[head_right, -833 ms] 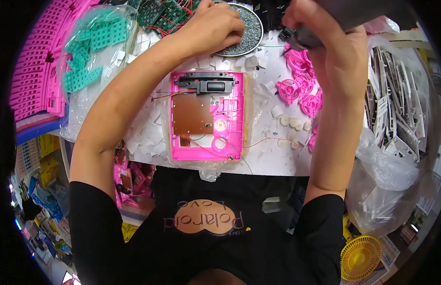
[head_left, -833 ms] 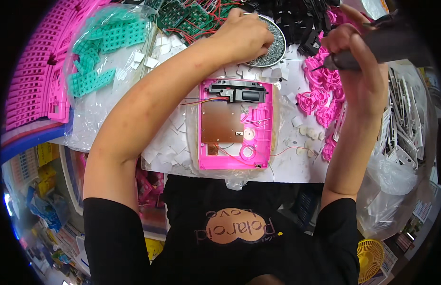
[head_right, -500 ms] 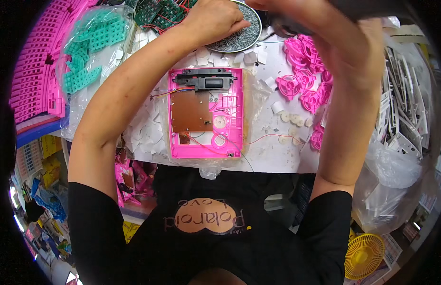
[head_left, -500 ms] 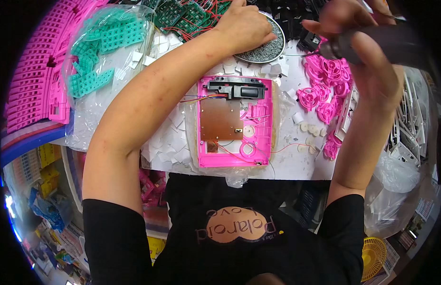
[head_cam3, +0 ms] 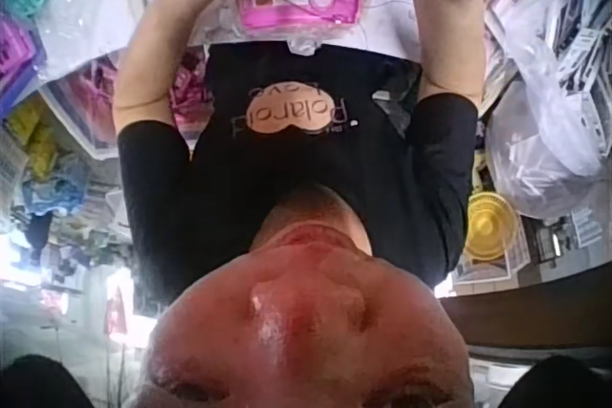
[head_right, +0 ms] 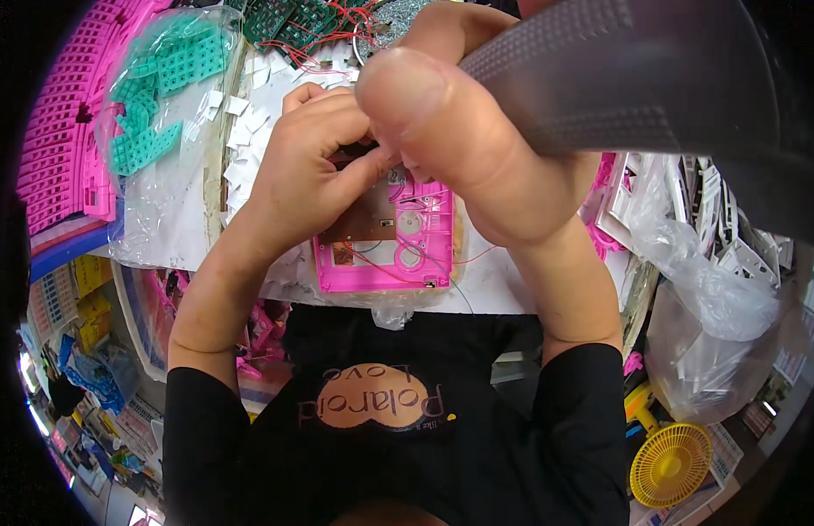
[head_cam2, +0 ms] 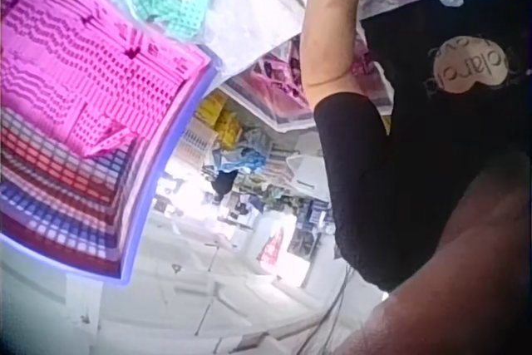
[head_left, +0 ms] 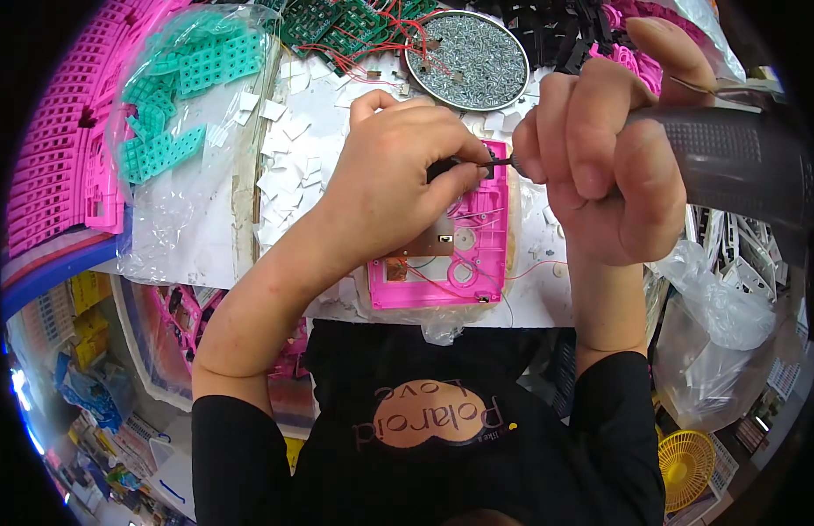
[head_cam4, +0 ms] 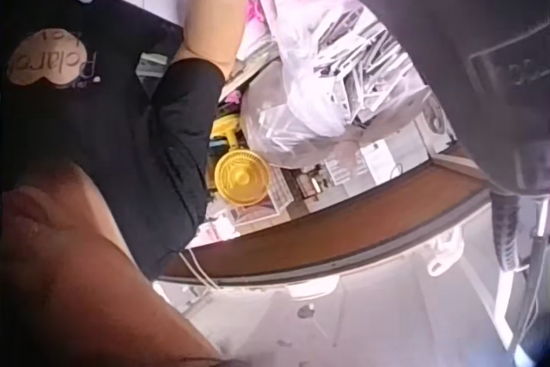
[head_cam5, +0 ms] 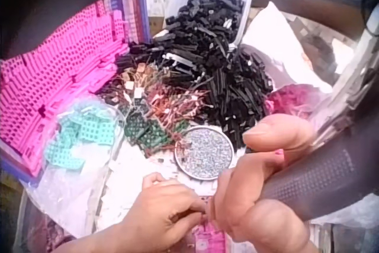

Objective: Assembling, testing, and packaging plastic toy calculators at a factory workbench.

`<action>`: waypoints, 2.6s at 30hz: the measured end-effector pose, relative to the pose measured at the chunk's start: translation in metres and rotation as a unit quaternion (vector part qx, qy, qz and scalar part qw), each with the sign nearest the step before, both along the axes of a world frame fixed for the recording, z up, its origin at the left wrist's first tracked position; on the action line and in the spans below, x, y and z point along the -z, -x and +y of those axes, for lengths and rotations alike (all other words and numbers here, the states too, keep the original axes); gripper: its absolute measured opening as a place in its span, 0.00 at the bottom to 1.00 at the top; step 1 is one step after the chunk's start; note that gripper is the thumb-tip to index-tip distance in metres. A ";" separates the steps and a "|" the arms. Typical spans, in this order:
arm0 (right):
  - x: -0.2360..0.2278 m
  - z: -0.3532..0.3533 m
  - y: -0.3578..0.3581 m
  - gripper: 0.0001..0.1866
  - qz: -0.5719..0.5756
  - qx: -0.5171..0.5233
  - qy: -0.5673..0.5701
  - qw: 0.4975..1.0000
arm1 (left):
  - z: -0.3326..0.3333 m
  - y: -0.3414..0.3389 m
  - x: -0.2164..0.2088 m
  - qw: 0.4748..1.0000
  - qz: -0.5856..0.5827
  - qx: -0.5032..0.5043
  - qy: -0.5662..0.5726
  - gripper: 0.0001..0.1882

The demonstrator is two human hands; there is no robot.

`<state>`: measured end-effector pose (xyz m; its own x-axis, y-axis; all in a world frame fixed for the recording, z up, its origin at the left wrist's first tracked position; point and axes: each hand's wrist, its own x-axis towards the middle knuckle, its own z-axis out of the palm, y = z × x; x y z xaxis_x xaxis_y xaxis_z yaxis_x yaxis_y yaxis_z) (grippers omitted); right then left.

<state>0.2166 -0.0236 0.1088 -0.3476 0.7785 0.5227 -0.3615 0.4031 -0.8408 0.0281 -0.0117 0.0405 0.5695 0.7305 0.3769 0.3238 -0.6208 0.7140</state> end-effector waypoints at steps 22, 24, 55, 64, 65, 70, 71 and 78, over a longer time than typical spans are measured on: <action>0.061 0.021 -0.003 0.19 0.069 0.107 0.035 0.991 | -0.012 -0.002 0.022 0.977 0.150 -0.086 -0.122 0.15; 0.062 0.021 -0.002 0.15 0.057 0.110 0.032 0.992 | -0.011 -0.003 0.023 0.978 0.146 -0.084 -0.121 0.15; 0.012 0.063 -0.115 0.29 -0.221 0.405 0.031 0.886 | -0.077 0.182 -0.038 0.972 0.053 -0.211 0.086 0.23; 0.030 0.113 -0.217 0.21 -0.701 0.239 -0.021 0.671 | -0.229 0.458 0.099 0.658 0.216 -0.248 0.677 0.30; 0.038 0.129 -0.219 0.20 -0.721 0.231 -0.074 0.649 | -0.273 0.511 0.144 0.705 0.191 -0.275 0.625 0.31; 0.043 0.137 -0.195 0.18 -0.759 0.202 -0.130 0.605 | -0.347 0.545 0.226 0.669 0.559 -0.389 0.296 0.32; 0.042 0.136 -0.197 0.18 -0.768 0.197 -0.129 0.596 | -0.347 0.523 0.232 0.617 0.625 -0.400 0.262 0.33; 0.017 0.055 -0.175 0.16 -0.731 0.202 -0.148 0.635 | -0.166 0.253 0.024 0.770 0.377 -0.094 0.507 0.17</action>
